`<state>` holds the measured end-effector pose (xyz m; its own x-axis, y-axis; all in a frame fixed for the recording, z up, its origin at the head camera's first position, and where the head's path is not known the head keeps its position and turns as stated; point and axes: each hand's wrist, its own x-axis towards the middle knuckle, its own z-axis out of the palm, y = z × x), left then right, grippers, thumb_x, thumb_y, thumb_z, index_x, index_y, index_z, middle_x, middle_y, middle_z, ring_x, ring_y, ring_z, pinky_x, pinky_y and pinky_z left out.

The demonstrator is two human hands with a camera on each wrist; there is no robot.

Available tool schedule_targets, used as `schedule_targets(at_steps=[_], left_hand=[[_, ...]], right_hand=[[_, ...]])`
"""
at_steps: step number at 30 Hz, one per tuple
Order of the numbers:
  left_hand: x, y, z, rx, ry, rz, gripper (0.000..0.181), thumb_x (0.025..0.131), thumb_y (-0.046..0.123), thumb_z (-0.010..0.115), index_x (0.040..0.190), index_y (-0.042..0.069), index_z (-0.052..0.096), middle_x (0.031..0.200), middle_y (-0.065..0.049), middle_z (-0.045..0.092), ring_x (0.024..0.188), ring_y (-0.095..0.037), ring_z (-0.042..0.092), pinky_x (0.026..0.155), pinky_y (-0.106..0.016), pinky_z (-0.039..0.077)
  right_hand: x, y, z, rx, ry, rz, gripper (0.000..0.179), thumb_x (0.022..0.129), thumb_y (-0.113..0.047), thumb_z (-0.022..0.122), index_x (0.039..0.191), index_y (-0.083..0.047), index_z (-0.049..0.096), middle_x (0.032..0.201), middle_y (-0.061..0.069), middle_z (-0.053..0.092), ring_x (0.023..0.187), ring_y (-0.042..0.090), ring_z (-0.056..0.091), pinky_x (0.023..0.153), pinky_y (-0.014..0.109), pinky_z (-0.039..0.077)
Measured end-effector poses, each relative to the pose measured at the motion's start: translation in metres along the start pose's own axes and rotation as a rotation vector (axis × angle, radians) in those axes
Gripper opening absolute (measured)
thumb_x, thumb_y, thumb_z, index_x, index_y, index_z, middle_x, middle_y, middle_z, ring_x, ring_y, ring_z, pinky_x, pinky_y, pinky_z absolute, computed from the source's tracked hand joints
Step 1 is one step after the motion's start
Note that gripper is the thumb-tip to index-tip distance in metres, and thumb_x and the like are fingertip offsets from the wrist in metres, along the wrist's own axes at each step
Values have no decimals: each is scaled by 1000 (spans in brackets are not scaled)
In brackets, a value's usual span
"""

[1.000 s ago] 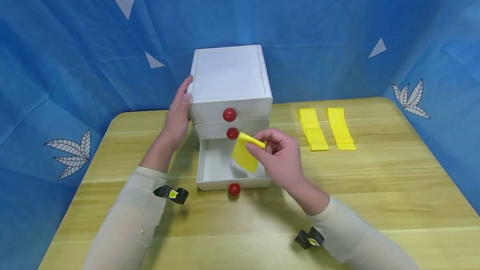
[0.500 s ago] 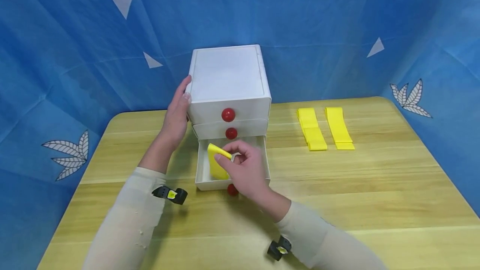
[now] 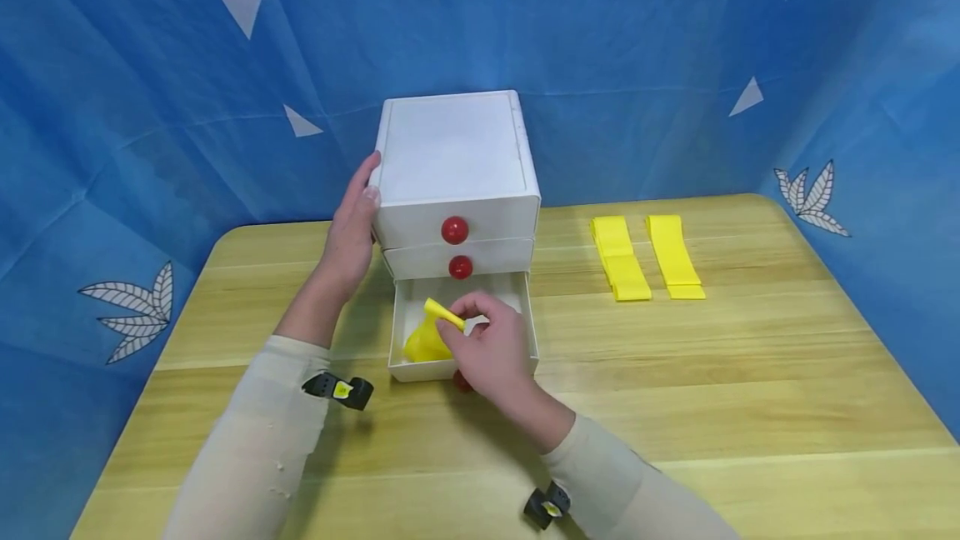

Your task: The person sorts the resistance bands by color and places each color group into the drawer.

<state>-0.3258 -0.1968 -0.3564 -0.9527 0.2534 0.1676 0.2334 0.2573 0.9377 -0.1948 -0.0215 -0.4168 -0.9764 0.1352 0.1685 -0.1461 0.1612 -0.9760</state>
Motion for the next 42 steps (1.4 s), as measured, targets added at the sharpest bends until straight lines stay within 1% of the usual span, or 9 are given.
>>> schedule_targets(at_steps=[5, 8, 11, 16, 24, 32, 36, 39, 42], left_hand=[[0, 0, 0, -8, 3, -9, 53, 106, 49, 26, 159, 41, 19, 163, 7, 17, 145, -24, 23, 110, -61, 28], [0, 0, 0, -6, 1, -19, 53, 106, 50, 25, 159, 41, 18, 163, 7, 15, 146, -25, 22, 109, -62, 27], [-1, 1, 0, -2, -1, -25, 53, 106, 50, 25, 159, 42, 17, 164, 7, 14, 146, -25, 21, 109, -63, 27], [-2, 1, -1, -1, -7, -14, 54, 106, 50, 24, 159, 41, 17, 164, 7, 14, 146, -26, 20, 109, -63, 26], [-1, 2, 0, -22, -13, 2, 54, 107, 48, 25, 159, 39, 17, 163, 5, 15, 145, -25, 21, 109, -62, 26], [-2, 3, 0, -19, -14, -4, 53, 107, 48, 24, 159, 40, 16, 163, 6, 15, 146, -25, 21, 110, -62, 26], [-2, 3, 0, -18, -16, -3, 54, 107, 49, 25, 159, 40, 16, 163, 6, 15, 146, -24, 20, 110, -62, 26], [-1, 2, 1, -18, -15, -2, 54, 107, 49, 25, 159, 40, 16, 163, 6, 15, 146, -23, 20, 110, -61, 26], [-3, 4, 1, -16, -14, -11, 54, 107, 50, 25, 159, 41, 16, 163, 6, 14, 146, -24, 20, 110, -61, 26]], right_hand=[[7, 0, -10, -148, -33, 5, 11, 83, -8, 79, 82, -13, 69, 80, -1, 63, 40, 13, 40, 39, 22, 34], [12, -1, -16, -230, -38, 5, 12, 82, -9, 80, 82, -13, 69, 79, -1, 63, 45, 16, 45, 43, 24, 40], [16, -2, -20, -291, -51, 36, 12, 82, -11, 81, 84, -14, 69, 81, -2, 63, 53, 18, 51, 47, 28, 44], [22, -3, -28, -359, -69, 86, 15, 83, -14, 82, 89, -14, 68, 85, -1, 63, 65, 21, 56, 53, 32, 49], [29, 1, -41, -442, -42, 82, 17, 82, -17, 84, 90, -14, 69, 86, -1, 65, 64, 20, 56, 54, 33, 49], [32, 11, -56, -478, -15, 60, 19, 81, -19, 85, 94, -11, 73, 90, 1, 70, 81, 25, 61, 62, 34, 49], [33, 16, -64, -489, 13, 42, 18, 82, -16, 83, 94, -8, 74, 90, 4, 71, 74, 22, 60, 64, 34, 49], [34, 19, -70, -489, 41, 19, 16, 82, -15, 83, 93, -7, 74, 88, 4, 71, 60, 20, 56, 57, 34, 48], [35, 21, -75, -484, 56, -5, 16, 82, -14, 83, 92, -7, 74, 86, 3, 70, 54, 19, 53, 52, 34, 45]])
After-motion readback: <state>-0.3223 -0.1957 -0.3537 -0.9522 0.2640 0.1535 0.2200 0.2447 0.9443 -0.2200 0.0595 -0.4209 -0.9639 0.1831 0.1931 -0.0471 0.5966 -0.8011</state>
